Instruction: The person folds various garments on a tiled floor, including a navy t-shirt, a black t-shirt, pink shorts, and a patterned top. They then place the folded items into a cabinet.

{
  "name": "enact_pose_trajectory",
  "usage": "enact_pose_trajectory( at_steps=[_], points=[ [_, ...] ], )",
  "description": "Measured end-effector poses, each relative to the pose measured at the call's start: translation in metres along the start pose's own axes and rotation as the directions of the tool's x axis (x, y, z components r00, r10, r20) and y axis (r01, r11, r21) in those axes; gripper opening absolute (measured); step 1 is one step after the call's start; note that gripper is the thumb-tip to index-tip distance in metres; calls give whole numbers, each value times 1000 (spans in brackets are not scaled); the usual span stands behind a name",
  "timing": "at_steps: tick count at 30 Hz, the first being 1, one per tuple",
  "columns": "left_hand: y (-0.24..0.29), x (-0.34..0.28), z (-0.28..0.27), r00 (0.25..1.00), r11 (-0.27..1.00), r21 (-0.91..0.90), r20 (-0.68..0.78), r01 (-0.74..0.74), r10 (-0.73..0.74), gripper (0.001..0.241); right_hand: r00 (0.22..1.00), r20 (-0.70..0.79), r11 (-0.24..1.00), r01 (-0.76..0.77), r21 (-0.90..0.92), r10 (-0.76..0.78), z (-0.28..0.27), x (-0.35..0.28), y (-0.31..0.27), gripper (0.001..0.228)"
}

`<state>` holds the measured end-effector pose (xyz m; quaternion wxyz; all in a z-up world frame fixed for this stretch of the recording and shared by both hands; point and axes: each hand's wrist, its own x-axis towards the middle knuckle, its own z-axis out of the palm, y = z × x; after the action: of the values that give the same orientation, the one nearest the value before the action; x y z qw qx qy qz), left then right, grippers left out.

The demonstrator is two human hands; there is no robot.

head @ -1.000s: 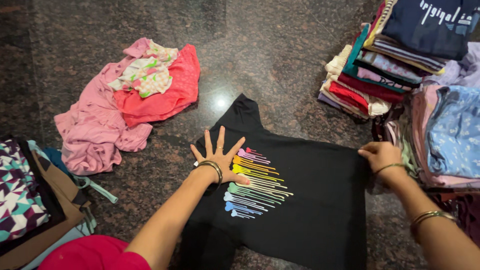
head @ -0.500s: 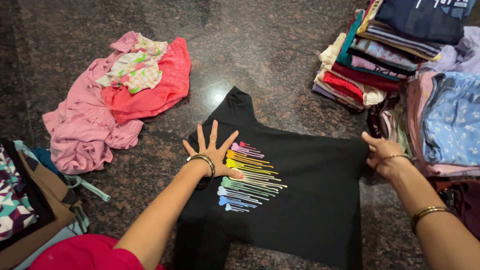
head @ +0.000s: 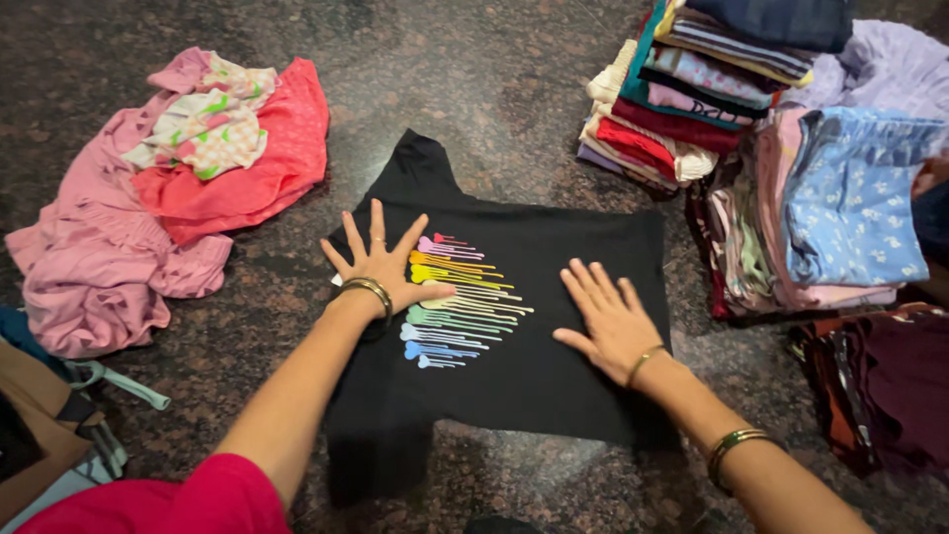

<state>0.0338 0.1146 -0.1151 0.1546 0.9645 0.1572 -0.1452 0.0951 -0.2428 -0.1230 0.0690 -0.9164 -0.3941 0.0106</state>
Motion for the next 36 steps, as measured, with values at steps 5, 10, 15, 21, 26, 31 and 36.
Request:
enact_pose_trajectory(
  at_steps=[5, 10, 15, 21, 26, 31, 36],
  points=[
    [-30, -11, 9, 865, 955, 137, -403, -265, 298, 93, 956, -7, 940, -288, -184, 292, -15, -27, 47, 91],
    [-63, -69, -2, 529, 634, 201, -398, -747, 750, 31, 981, -87, 985, 173, 3, -172, -41, -85, 41, 45],
    [-77, -126, -10, 474, 475, 27, -12, -880, 880, 34, 919, -12, 914, 393, 96, -394, -51, -130, 6, 60],
    [-103, -117, -15, 412, 417, 119, -64, -901, 909, 59, 875, -63, 873, 470, -128, -480, -36, -115, 24, 51],
    [-92, -108, 3, 582, 588, 186, -94, -787, 808, 46, 979, -85, 976, 193, 101, -185, -30, -103, 43, 43],
    [-92, -117, -13, 617, 590, -185, -172, -786, 768, 54, 947, 310, 825, -241, 512, 85, -51, -96, 69, 41],
    [-112, -105, -16, 779, 474, -783, -20, -402, 627, 31, 899, 438, 388, -401, 830, -10, -69, -100, 105, 33]
  ],
)
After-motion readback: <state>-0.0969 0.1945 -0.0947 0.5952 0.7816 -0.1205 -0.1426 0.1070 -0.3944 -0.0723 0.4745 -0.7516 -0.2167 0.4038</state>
